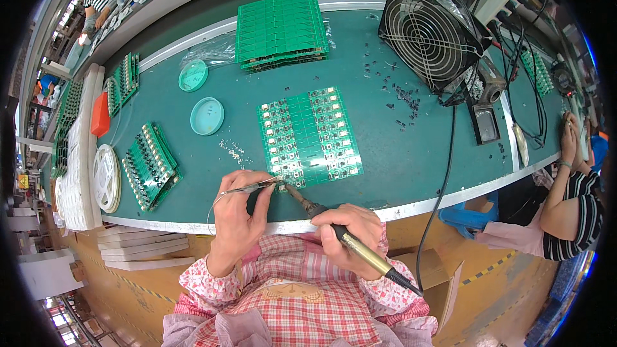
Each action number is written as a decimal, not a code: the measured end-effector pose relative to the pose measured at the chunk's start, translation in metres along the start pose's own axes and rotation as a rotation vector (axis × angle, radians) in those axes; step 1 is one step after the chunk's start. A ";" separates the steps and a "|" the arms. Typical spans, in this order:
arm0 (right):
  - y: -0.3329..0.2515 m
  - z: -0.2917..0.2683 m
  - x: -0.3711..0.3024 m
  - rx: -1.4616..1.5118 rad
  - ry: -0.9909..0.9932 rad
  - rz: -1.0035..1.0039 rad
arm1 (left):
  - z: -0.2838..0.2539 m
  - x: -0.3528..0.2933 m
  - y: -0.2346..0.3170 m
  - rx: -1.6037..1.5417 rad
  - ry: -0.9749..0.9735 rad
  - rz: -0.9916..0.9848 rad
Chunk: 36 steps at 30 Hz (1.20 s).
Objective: The person solders electronic components onto a circuit board panel using a soldering iron, places the panel onto a stack, and solders components onto another circuit board panel.
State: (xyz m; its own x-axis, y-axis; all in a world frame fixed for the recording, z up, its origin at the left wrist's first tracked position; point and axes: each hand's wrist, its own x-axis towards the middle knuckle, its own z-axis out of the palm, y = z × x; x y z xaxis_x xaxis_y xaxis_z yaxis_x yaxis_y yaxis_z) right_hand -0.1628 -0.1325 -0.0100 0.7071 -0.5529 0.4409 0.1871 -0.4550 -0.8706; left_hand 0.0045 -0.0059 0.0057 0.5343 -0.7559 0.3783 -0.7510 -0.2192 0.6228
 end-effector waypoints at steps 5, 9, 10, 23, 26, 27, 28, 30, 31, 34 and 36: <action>0.000 0.003 0.003 -0.011 -0.010 0.014 | 0.001 0.000 -0.001 0.013 0.002 0.006; 0.000 0.001 0.002 0.001 -0.013 0.016 | 0.001 0.000 -0.001 0.015 0.003 0.003; 0.002 0.001 0.000 0.012 0.005 -0.001 | 0.000 0.001 0.000 0.011 0.003 0.004; 0.005 0.003 -0.015 0.019 0.204 0.077 | -0.016 -0.014 -0.018 0.004 0.120 -0.187; 0.007 0.005 -0.017 0.015 0.233 0.067 | -0.018 -0.015 -0.021 0.031 0.144 -0.200; 0.008 0.005 -0.016 0.020 0.230 0.065 | -0.018 -0.015 -0.021 0.037 0.150 -0.203; 0.008 0.005 -0.016 0.007 0.228 0.060 | -0.018 -0.014 -0.020 0.041 0.153 -0.205; 0.007 0.004 -0.015 -0.005 0.225 0.054 | -0.017 -0.013 -0.020 0.065 0.167 -0.210; 0.007 0.004 -0.015 -0.027 0.220 0.045 | -0.017 -0.012 -0.020 0.067 0.169 -0.211; 0.008 0.004 -0.017 -0.033 0.219 0.054 | -0.015 -0.008 -0.020 0.050 0.197 -0.246; 0.008 0.005 -0.018 -0.018 0.225 0.073 | -0.013 -0.006 -0.022 0.102 0.218 -0.212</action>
State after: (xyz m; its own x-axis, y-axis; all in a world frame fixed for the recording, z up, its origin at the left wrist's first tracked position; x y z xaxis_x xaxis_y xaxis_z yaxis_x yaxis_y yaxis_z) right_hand -0.1703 -0.1228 -0.0259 0.5485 -0.7253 0.4162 0.1272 -0.4195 -0.8988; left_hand 0.0229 0.0113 -0.0012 0.7457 -0.5387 0.3921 -0.6429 -0.4271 0.6357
